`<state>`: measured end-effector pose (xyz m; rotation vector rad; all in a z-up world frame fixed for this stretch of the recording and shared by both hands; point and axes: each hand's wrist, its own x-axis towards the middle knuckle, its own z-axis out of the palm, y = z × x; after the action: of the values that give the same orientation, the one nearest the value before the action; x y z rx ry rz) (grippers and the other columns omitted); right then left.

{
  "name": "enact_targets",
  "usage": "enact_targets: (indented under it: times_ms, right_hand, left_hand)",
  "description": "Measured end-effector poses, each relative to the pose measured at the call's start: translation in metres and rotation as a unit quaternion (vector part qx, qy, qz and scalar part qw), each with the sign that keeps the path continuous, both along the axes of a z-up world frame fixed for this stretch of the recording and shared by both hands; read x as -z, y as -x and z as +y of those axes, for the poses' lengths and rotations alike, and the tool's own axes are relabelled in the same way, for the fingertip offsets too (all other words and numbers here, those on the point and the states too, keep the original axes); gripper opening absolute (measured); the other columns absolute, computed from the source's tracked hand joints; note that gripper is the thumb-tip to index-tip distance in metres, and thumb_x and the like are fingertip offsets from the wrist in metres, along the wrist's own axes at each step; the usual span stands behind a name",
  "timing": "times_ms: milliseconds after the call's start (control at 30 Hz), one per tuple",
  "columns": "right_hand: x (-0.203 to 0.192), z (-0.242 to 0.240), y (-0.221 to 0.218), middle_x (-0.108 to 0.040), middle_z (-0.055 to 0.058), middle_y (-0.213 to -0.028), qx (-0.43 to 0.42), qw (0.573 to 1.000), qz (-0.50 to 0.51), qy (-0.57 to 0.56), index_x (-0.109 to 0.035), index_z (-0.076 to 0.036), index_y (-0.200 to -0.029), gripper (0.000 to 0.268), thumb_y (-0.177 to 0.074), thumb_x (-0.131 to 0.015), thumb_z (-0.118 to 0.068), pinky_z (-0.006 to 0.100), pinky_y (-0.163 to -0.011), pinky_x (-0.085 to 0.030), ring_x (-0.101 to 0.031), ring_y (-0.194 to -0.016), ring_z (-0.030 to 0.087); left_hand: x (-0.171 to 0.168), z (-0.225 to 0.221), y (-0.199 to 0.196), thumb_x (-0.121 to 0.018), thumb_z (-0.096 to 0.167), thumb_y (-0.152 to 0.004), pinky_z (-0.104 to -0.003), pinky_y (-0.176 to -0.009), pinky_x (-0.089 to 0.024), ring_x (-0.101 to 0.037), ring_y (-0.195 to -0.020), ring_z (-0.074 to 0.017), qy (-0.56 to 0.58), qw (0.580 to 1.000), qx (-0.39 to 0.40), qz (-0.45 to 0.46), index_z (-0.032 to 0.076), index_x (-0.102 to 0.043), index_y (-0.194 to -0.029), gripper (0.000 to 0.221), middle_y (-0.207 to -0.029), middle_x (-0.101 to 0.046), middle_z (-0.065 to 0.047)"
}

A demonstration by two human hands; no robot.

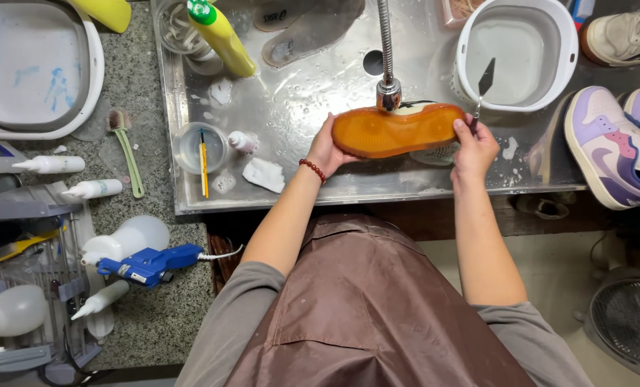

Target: Cleaning a pair of sneakers using a brush and soap in a sink.

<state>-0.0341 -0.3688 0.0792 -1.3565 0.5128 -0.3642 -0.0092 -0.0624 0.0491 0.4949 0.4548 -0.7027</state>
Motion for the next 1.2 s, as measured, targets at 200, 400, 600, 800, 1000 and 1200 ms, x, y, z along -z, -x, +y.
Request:
enact_targets:
  times_ms: [200, 400, 600, 800, 1000, 1200]
  right_hand:
    - [-0.033, -0.026, 0.022, -0.072, 0.004, -0.106, 0.014, 0.998, 0.053, 0.001, -0.072, -0.003, -0.120, 0.027, -0.093, -0.074, -0.008, 0.019, -0.041, -0.029, -0.055, -0.069, 0.003]
    - [-0.039, -0.035, 0.034, -0.069, 0.005, -0.130, 0.019, 0.987, -0.018, -0.155, -0.063, -0.008, -0.121, 0.021, -0.101, -0.063, -0.014, 0.019, -0.040, -0.032, -0.068, -0.094, 0.010]
    - [-0.025, -0.052, 0.037, -0.065, 0.006, -0.135, -0.012, 0.983, -0.053, -0.175, -0.064, -0.010, -0.123, 0.022, -0.102, -0.061, -0.004, 0.019, -0.043, -0.034, -0.066, -0.104, 0.011]
    - [-0.029, -0.061, 0.046, -0.066, 0.001, -0.134, -0.009, 0.976, -0.079, -0.201, -0.064, -0.012, -0.123, 0.026, -0.099, -0.063, -0.001, 0.018, -0.043, -0.035, -0.065, -0.102, 0.008]
    - [-0.034, -0.066, 0.058, -0.065, 0.004, -0.137, -0.029, 0.979, -0.094, -0.178, -0.063, -0.011, -0.130, 0.034, -0.099, -0.063, 0.003, 0.016, -0.047, -0.035, -0.062, -0.101, 0.006]
    - [-0.050, -0.057, 0.077, -0.063, 0.002, -0.142, -0.019, 0.978, -0.098, -0.181, -0.060, -0.013, -0.132, 0.038, -0.097, -0.062, 0.004, 0.015, -0.049, -0.037, -0.063, -0.105, 0.004]
  left_hand:
    - [0.001, -0.041, -0.012, -0.046, 0.043, -0.100, -0.062, -0.103, -0.047, -0.057, -0.129, -0.0369, -0.037, 0.998, 0.027, -0.034, 0.012, -0.047, -0.140, 0.050, -0.140, -0.057, -0.015]
    - [0.023, -0.074, -0.021, -0.055, 0.025, -0.100, -0.053, -0.105, -0.047, -0.055, -0.126, -0.0281, -0.022, 0.991, -0.095, -0.090, 0.011, -0.061, -0.126, 0.030, -0.129, -0.062, -0.009]
    - [0.085, -0.097, -0.035, -0.050, 0.032, -0.107, -0.043, -0.104, -0.044, -0.055, -0.116, -0.0257, 0.036, 0.980, -0.175, -0.084, 0.008, -0.063, -0.109, 0.027, -0.120, -0.063, -0.009]
    - [0.116, -0.109, -0.048, -0.035, 0.036, -0.112, -0.041, -0.093, -0.045, -0.052, -0.101, -0.0234, -0.230, 0.961, -0.025, -0.152, 0.006, -0.057, -0.112, 0.036, -0.109, -0.059, -0.012]
    - [0.093, -0.118, -0.039, -0.050, 0.020, -0.101, -0.032, -0.099, -0.046, -0.062, -0.111, -0.0184, -0.329, 0.915, -0.022, -0.234, 0.005, -0.057, -0.130, 0.034, -0.123, -0.068, -0.011]
    - [0.095, -0.124, -0.036, -0.069, 0.013, -0.094, -0.034, -0.095, -0.048, -0.062, -0.108, -0.0206, -0.218, 0.955, -0.093, -0.180, -0.004, -0.060, -0.123, 0.035, -0.119, -0.069, -0.015]
